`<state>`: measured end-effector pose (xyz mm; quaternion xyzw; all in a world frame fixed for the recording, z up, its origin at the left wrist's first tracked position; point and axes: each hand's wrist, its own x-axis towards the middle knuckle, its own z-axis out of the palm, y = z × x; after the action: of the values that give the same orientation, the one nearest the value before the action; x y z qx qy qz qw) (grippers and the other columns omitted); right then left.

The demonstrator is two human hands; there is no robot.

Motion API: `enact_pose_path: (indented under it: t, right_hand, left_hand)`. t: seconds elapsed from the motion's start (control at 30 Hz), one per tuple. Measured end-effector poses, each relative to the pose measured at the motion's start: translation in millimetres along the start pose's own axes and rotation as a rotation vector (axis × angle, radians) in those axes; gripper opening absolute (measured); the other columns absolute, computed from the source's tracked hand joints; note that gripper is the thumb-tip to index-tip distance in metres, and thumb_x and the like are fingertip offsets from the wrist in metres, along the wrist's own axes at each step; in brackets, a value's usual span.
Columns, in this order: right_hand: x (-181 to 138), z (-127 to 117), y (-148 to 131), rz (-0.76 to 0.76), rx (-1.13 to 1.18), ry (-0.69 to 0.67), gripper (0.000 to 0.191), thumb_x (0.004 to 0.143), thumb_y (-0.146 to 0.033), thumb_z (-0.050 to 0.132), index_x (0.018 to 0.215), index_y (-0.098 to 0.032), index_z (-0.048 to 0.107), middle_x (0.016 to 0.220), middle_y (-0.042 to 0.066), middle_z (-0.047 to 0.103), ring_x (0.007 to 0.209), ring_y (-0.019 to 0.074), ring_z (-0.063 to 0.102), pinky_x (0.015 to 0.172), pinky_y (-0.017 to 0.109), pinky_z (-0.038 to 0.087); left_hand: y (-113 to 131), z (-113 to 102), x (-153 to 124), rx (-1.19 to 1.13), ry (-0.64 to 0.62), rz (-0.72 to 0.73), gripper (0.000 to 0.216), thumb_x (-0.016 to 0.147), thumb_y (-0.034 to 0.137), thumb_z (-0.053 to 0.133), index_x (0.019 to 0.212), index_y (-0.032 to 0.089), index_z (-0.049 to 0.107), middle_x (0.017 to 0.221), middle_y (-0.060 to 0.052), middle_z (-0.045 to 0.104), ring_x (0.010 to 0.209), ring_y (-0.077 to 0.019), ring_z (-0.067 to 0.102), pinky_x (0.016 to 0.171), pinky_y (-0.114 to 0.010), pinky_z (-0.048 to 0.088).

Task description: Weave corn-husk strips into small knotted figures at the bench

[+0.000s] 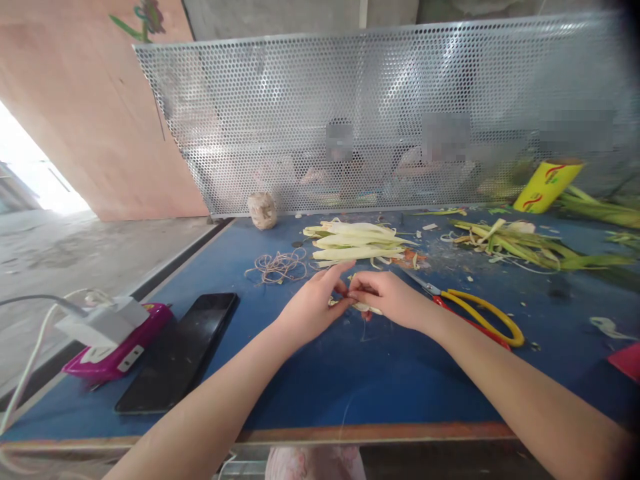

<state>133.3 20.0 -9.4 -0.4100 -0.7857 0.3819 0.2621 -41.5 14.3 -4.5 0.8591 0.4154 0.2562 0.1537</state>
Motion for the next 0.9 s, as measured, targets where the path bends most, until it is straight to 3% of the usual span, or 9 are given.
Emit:
enact_pose_path:
  t: [0.17, 0.37, 0.5, 0.63, 0.73, 0.9]
  right_hand:
    - [1, 0, 0, -0.105, -0.276, 0.109, 0.013, 0.084, -0.022, 0.046, 0.073, -0.019, 0.051, 0.067, -0.001, 0.055, 0.061, 0.0124, 0.050, 0.057, 0.023, 0.036]
    - [-2, 1, -2, -0.200, -0.423, 0.117, 0.013, 0.088, -0.019, 0.041, 0.076, -0.018, 0.047, 0.076, 0.002, 0.057, 0.069, 0.0139, 0.052, 0.062, 0.025, 0.037]
    - [-2, 1, -2, -0.211, -0.429, 0.118, 0.012, 0.088, -0.020, 0.040, 0.080, -0.019, 0.048, 0.078, 0.003, 0.058, 0.069, 0.0146, 0.052, 0.062, 0.025, 0.037]
    - [1, -1, 4, -0.140, -0.313, 0.077, 0.011, 0.086, -0.022, 0.044, 0.079, -0.019, 0.053, 0.074, 0.001, 0.058, 0.066, 0.0141, 0.053, 0.060, 0.025, 0.038]
    - [3, -2, 6, -0.026, -0.060, 0.082, 0.016, 0.086, -0.030, 0.044, 0.083, -0.019, 0.055, 0.071, 0.001, 0.058, 0.060, 0.0130, 0.054, 0.058, 0.025, 0.042]
    - [3, -4, 0, -0.028, 0.331, -0.003, 0.022, 0.084, -0.036, 0.049, 0.090, -0.018, 0.058, 0.069, 0.000, 0.057, 0.057, 0.0104, 0.055, 0.056, 0.023, 0.046]
  left_hand:
    - [1, -1, 0, 0.053, 0.047, 0.045, 0.049, 0.078, 0.019, 0.054, 0.125, 0.018, 0.038, 0.079, 0.000, 0.064, 0.095, -0.0187, 0.055, 0.088, -0.033, 0.041]
    - [2, -2, 0, 0.082, 0.048, 0.092, 0.051, 0.078, 0.016, 0.052, 0.127, 0.017, 0.037, 0.077, -0.001, 0.064, 0.096, -0.0191, 0.055, 0.091, -0.035, 0.040]
    - [3, 0, -1, 0.034, 0.030, 0.079, 0.057, 0.076, 0.015, 0.053, 0.129, 0.018, 0.033, 0.075, 0.000, 0.064, 0.088, -0.0179, 0.058, 0.083, -0.033, 0.045]
    - [2, 1, -2, 0.000, 0.055, 0.029, 0.061, 0.075, 0.014, 0.054, 0.131, 0.018, 0.030, 0.076, 0.000, 0.065, 0.078, -0.0156, 0.059, 0.077, -0.031, 0.047]
    - [2, -1, -2, 0.019, 0.110, 0.079, 0.062, 0.078, 0.016, 0.053, 0.133, 0.020, 0.026, 0.075, 0.001, 0.066, 0.083, -0.0161, 0.058, 0.080, -0.032, 0.046]
    - [3, -10, -4, 0.072, 0.392, 0.291, 0.059, 0.081, 0.020, 0.055, 0.133, 0.022, 0.028, 0.075, 0.001, 0.064, 0.083, -0.0154, 0.058, 0.080, -0.032, 0.047]
